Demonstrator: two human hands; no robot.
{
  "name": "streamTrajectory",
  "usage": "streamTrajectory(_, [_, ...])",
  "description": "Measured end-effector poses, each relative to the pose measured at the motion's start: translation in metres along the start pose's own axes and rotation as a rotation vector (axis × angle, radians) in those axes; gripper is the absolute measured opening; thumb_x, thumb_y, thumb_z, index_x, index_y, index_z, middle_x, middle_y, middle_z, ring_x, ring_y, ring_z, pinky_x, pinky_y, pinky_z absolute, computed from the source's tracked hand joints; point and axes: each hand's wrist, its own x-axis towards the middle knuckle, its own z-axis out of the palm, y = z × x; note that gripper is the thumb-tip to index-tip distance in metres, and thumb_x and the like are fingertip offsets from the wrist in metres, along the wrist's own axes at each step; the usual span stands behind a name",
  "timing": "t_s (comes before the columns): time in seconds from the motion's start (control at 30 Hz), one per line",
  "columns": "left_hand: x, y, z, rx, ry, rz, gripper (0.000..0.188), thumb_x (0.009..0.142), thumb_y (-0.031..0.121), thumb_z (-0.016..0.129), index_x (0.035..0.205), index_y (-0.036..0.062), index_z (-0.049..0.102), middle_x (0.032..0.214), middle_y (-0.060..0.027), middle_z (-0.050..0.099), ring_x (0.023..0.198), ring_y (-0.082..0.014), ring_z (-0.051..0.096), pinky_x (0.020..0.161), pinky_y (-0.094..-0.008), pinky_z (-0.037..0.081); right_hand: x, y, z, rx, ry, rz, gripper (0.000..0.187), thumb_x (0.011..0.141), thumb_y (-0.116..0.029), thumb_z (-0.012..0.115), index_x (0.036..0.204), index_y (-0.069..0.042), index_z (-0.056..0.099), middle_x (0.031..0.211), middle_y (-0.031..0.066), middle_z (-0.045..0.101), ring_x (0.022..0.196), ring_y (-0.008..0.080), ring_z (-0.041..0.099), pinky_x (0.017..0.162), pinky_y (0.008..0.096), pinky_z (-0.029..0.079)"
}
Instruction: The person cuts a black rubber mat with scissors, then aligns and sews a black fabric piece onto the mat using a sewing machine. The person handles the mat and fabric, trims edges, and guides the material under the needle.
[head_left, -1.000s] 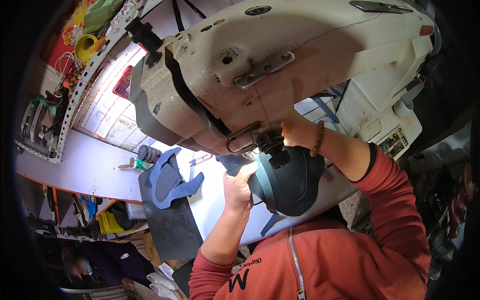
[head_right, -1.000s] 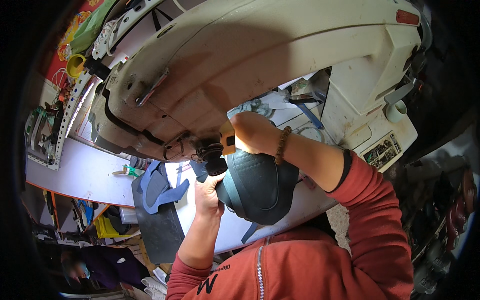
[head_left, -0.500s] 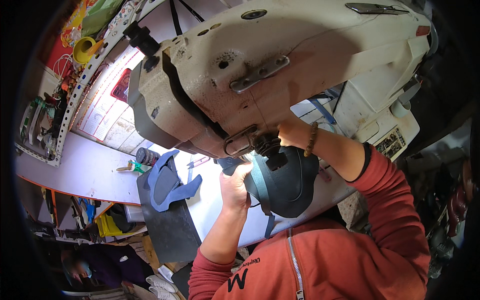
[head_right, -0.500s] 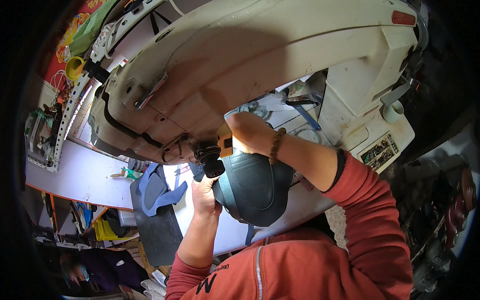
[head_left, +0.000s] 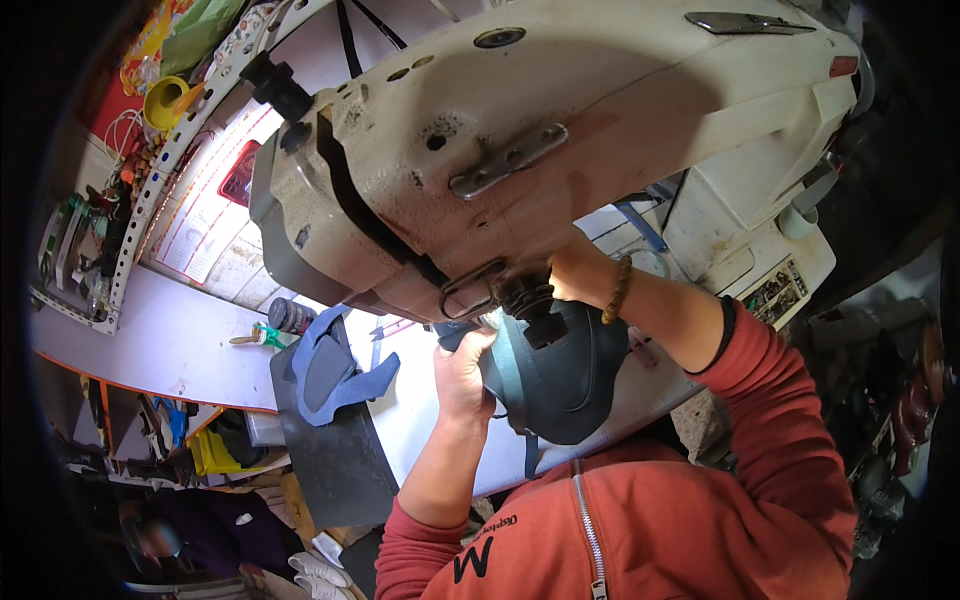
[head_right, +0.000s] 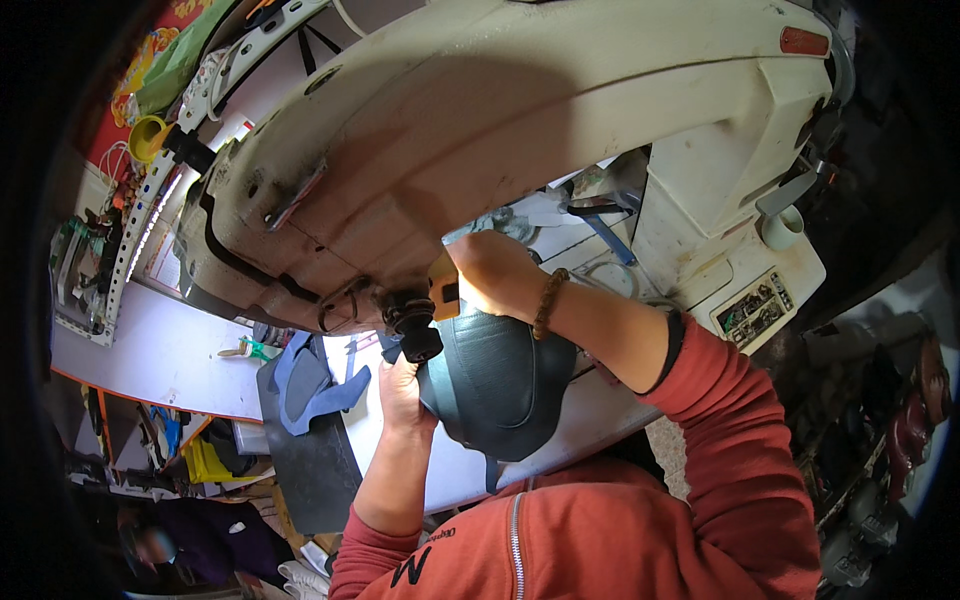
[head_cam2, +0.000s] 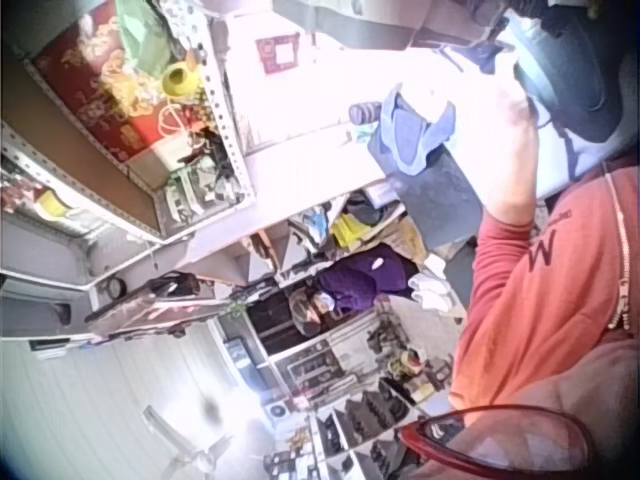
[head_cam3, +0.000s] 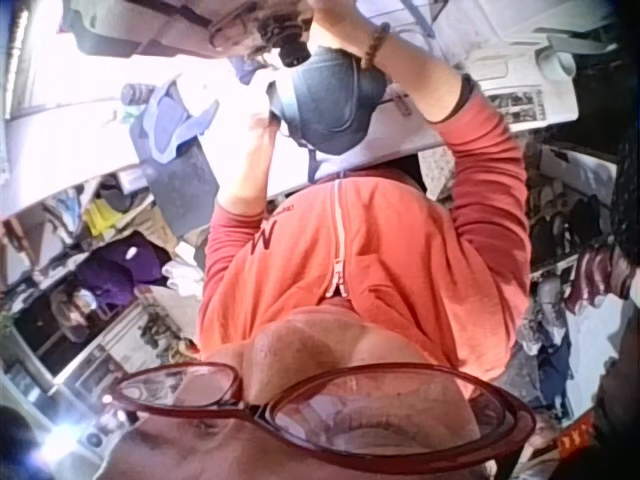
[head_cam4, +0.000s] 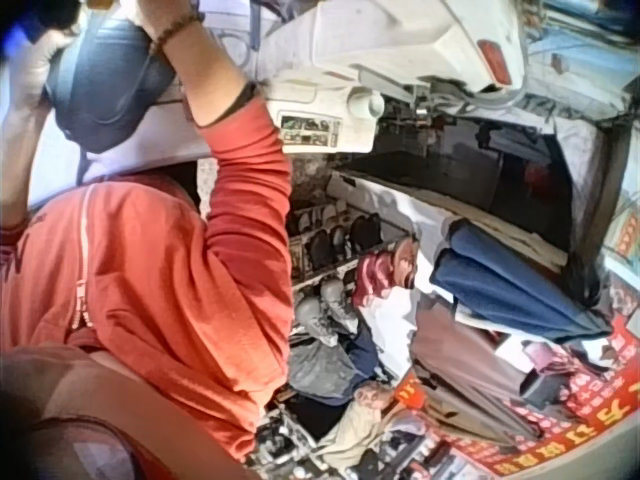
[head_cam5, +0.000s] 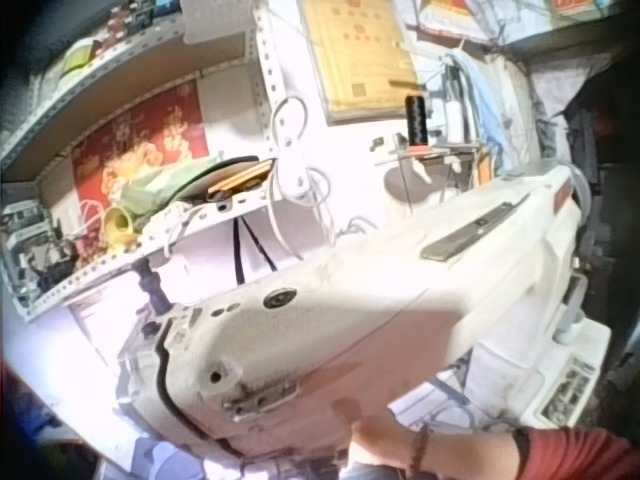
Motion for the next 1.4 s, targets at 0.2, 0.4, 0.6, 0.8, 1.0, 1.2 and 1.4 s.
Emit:
streamTrajectory(0.2, [-0.003,0.009,-0.003,0.000,-0.067,-0.104,0.023,0.080,0.000,0.060,0.103,-0.0028,0.062,0.092,-0.0072,0.065,0.083,-0.0167,0.064,0.074,-0.0283,0.052,-0.001,-0.002,-0.002,-0.004,0.126,-0.090,0.009,0.069,0.001,0.061,0.077,0.002,0.057,0.068,0.0219,0.060,0.067,0.0378,0.063,0.060,0.0414,0.052])
streamTrajectory(0.4, [-0.003,0.018,-0.004,0.079,-0.096,-0.135,0.027,0.077,-0.006,0.061,0.104,-0.0001,0.060,0.095,-0.0060,0.063,0.086,-0.0167,0.062,0.078,-0.0284,0.051,-0.003,-0.005,-0.002,-0.065,0.111,-0.058,0.008,0.069,-0.001,0.060,0.077,0.001,0.057,0.068,0.0212,0.060,0.068,0.0384,0.063,0.061,0.0425,0.052])
streamTrajectory(0.6, [-0.003,0.020,0.002,0.103,-0.065,-0.133,0.025,0.075,-0.007,0.062,0.097,0.0033,0.061,0.091,-0.0028,0.061,0.082,-0.0143,0.060,0.075,-0.0267,0.051,-0.003,-0.009,-0.004,-0.044,0.103,-0.020,0.009,0.068,-0.001,0.061,0.076,0.000,0.058,0.069,0.0206,0.062,0.070,0.0373,0.064,0.062,0.0424,0.052])
streamTrajectory(0.8, [-0.002,0.021,-0.001,0.114,-0.075,-0.140,0.029,0.075,-0.007,0.063,0.103,0.0003,0.061,0.095,-0.0059,0.064,0.084,-0.0167,0.063,0.076,-0.0280,0.052,-0.003,-0.009,-0.009,-0.042,0.061,-0.032,0.007,0.068,-0.001,0.062,0.074,0.000,0.058,0.070,0.0210,0.062,0.072,0.0368,0.064,0.062,0.0415,0.052])
streamTrajectory(1.0, [0.002,0.019,0.001,0.077,-0.095,-0.135,0.023,0.076,-0.004,0.062,0.098,0.0016,0.062,0.091,-0.0041,0.063,0.081,-0.0154,0.061,0.074,-0.0280,0.050,0.000,-0.013,-0.013,-0.051,0.091,-0.037,0.002,0.071,0.000,0.059,0.072,0.001,0.059,0.071,0.0217,0.061,0.072,0.0371,0.064,0.064,0.0413,0.052])
streamTrajectory(1.2, [0.002,0.017,-0.001,0.067,-0.093,-0.128,0.023,0.077,-0.004,0.061,0.100,0.0016,0.062,0.094,-0.0032,0.062,0.084,-0.0147,0.060,0.077,-0.0274,0.049,0.003,-0.005,-0.012,0.074,0.042,-0.008,0.004,0.074,-0.002,0.058,0.072,0.001,0.059,0.071,0.0211,0.061,0.071,0.0363,0.063,0.063,0.0414,0.052])
streamTrajectory(1.4, [0.003,0.014,-0.003,0.069,-0.103,-0.092,0.031,0.078,-0.003,0.063,0.108,0.0011,0.061,0.096,-0.0044,0.064,0.085,-0.0146,0.062,0.076,-0.0266,0.050,-0.001,0.010,0.003,-0.073,0.112,-0.181,0.007,0.074,-0.004,0.058,0.069,0.001,0.060,0.070,0.0208,0.061,0.071,0.0358,0.063,0.064,0.0406,0.052])
